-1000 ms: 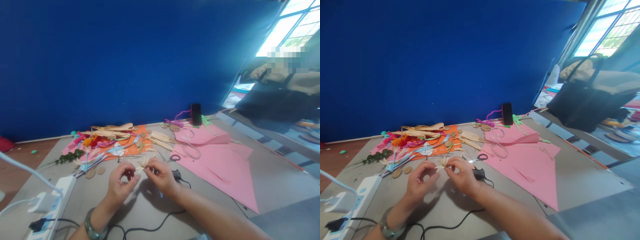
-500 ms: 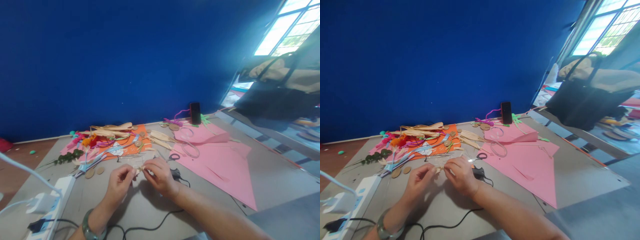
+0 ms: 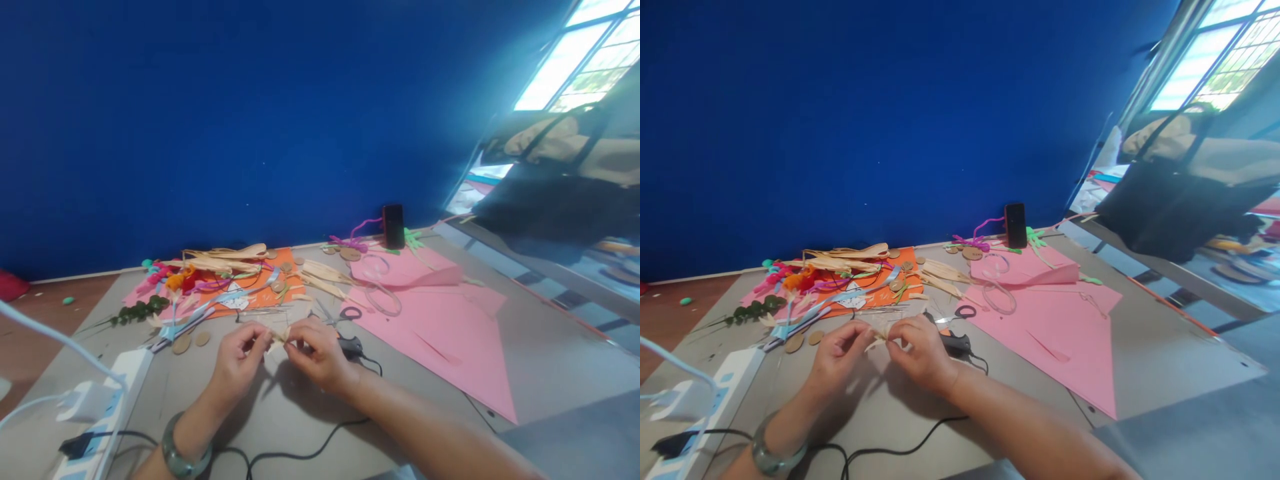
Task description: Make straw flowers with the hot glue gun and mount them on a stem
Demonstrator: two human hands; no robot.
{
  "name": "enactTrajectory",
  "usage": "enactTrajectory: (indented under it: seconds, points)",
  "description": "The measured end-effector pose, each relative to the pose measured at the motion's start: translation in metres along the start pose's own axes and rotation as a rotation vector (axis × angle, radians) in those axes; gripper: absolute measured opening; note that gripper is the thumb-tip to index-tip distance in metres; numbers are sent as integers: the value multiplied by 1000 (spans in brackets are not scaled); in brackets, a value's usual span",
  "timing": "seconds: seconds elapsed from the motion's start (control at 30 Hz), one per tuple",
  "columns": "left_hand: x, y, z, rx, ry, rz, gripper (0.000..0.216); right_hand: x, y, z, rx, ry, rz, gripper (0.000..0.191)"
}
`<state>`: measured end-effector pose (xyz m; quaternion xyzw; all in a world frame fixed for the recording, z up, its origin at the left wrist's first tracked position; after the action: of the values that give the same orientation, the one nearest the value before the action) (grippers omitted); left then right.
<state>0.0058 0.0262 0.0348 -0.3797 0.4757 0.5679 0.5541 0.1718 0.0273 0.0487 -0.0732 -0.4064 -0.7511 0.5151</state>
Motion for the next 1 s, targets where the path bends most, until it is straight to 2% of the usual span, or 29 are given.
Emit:
enactTrajectory:
  seconds: [0.13,0.3,0.53,0.7,1.0]
  points:
    - [-2,0,1,-15,0,-28,23,0,0,0,8,-37,23,7]
    - [-2,-1,2,-35,127,-137,28,0,-2,-1,-32,-56,13,6]
    - [8,2,2,-140,238,-297,34,-5,0,0,-124,-53,-70,6]
    - [12,-8,-3,-78,355,-392,44,-5,3,0,-129,3,-130,6]
    - [17,-6,-1,-25,409,-365,30,-1,1,-1,-39,54,-128,5]
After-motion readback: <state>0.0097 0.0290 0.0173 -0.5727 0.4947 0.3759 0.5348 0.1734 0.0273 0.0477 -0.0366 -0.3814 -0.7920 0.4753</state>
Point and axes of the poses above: each hand's wrist, its own z-axis towards the middle knuckle, its own y-axis out of the back of the hand, x = y × z, the point moved 4 cm from there along z, towards the middle knuckle, and after that the axes turned 7 degrees about -z, right-handed, at the moved point
